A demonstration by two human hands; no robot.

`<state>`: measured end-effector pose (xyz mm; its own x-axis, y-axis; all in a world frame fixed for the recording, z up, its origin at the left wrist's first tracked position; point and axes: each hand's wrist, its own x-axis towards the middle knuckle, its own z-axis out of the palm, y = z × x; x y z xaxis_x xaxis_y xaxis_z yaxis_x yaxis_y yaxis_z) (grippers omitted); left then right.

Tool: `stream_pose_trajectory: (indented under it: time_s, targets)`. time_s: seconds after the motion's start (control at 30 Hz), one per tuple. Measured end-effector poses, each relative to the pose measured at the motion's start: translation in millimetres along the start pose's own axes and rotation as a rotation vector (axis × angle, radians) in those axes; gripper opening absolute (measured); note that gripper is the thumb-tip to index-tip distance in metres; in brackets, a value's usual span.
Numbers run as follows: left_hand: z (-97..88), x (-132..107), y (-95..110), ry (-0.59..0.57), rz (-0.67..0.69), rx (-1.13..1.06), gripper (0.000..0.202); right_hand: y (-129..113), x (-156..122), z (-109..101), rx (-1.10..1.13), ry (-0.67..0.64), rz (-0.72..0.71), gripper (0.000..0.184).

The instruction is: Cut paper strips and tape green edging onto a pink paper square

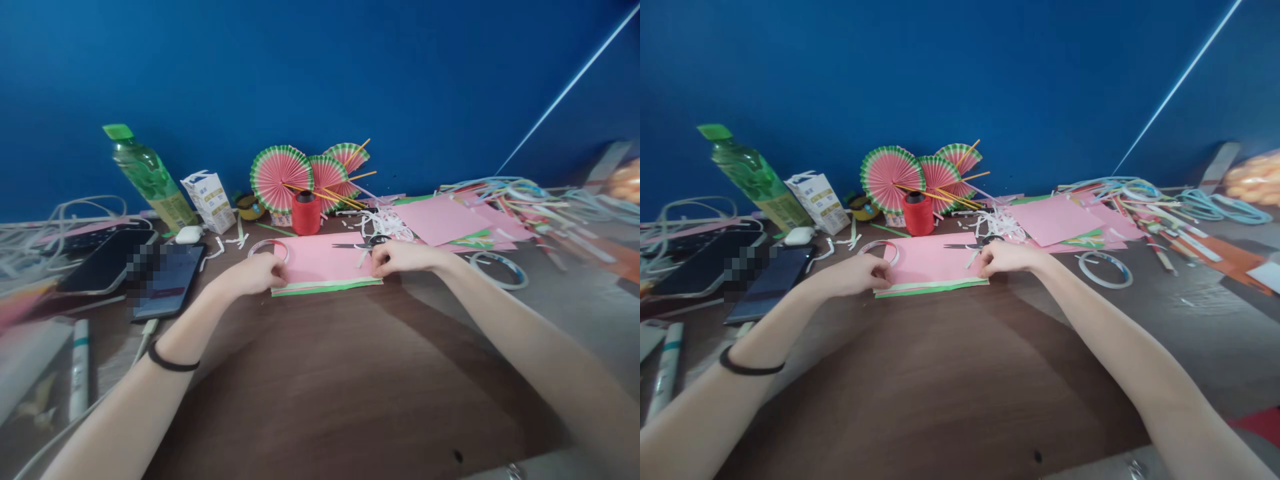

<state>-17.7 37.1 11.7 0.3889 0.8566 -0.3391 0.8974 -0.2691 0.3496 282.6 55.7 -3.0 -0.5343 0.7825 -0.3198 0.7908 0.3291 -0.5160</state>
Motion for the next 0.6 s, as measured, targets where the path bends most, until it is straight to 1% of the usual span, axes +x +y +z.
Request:
stream_pose_trajectory:
  time_s: [0.37, 0.6]
  targets:
    - [0.1, -0.5, -1.5, 0.010, -0.007, 0.017, 0.014, 0.1, 0.4, 0.9, -0.015, 0.010, -0.019, 0.017]
    - [0.5, 1.0, -2.6, -0.014, -0.016, 0.005, 0.014, -0.1, 0.0, 0.8, -0.031, -0.007, -0.028, 0.018]
